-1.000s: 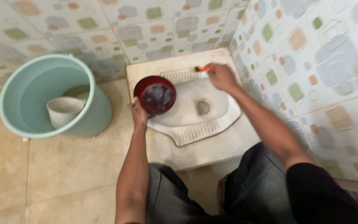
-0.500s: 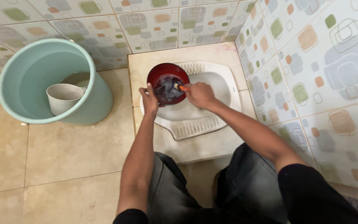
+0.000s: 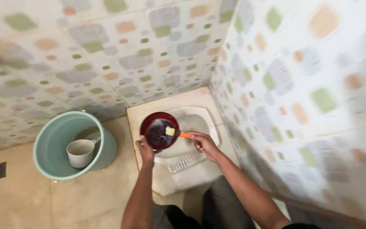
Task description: The person cleans a floor-level toilet by dipping a brush into a bowl of cleaning solution and scrubbing the toilet rim and the surrounding floor tiles.
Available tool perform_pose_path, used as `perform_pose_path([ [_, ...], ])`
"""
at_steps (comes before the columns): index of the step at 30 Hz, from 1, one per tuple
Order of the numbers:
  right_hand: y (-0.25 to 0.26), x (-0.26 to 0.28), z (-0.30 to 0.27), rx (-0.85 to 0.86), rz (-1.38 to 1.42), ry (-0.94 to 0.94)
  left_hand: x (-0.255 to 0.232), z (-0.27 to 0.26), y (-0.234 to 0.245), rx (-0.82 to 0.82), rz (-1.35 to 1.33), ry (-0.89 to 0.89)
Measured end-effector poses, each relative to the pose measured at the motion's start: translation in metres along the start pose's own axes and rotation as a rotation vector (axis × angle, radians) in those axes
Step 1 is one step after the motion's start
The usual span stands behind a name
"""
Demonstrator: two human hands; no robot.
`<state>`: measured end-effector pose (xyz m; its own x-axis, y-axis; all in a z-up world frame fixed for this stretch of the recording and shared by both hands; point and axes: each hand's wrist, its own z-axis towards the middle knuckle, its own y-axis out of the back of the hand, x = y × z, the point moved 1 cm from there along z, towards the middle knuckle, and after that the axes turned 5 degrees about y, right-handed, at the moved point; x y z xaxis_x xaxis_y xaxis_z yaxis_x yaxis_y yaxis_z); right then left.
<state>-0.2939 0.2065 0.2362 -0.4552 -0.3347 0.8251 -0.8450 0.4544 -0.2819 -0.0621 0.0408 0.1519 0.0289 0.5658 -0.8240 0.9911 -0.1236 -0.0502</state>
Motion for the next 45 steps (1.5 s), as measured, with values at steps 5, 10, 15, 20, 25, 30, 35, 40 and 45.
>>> perform_pose_path([
  [5, 0.011, 0.080, -0.085, -0.064, 0.087, -0.009, -0.076, -0.055, 0.022, -0.045, 0.051, -0.008],
  [10, 0.021, 0.080, -0.117, -0.159, 0.104, -0.029, -0.125, -0.070, 0.052, 0.013, 0.065, -0.033],
  [15, 0.033, -0.007, -0.095, -0.362, 0.009, -0.012, -0.144, -0.042, 0.066, 0.112, 0.214, -0.147],
  [20, 0.018, -0.111, -0.065, -0.531, -0.220, 0.023, -0.133, 0.002, 0.076, 0.234, 0.399, -0.168],
  [25, 0.001, -0.184, -0.034, -0.704, -0.633, 0.197, -0.074, 0.033, 0.079, 0.300, 0.440, -0.014],
  [30, 0.008, -0.246, -0.004, -0.726, -1.065, -0.001, 0.026, 0.076, 0.076, 0.500, 0.295, -0.049],
  [35, 0.022, -0.249, -0.008, -0.813, -1.189, -0.065, 0.063, 0.087, 0.048, 0.548, 0.382, -0.037],
  [40, -0.026, -0.284, -0.007, -0.542, -1.441, 0.192, 0.088, 0.109, 0.029, 0.620, 0.423, -0.052],
  [45, -0.016, -0.264, 0.002, -0.558, -1.470, 0.095, 0.095, 0.117, 0.031, 0.638, 0.374, -0.034],
])
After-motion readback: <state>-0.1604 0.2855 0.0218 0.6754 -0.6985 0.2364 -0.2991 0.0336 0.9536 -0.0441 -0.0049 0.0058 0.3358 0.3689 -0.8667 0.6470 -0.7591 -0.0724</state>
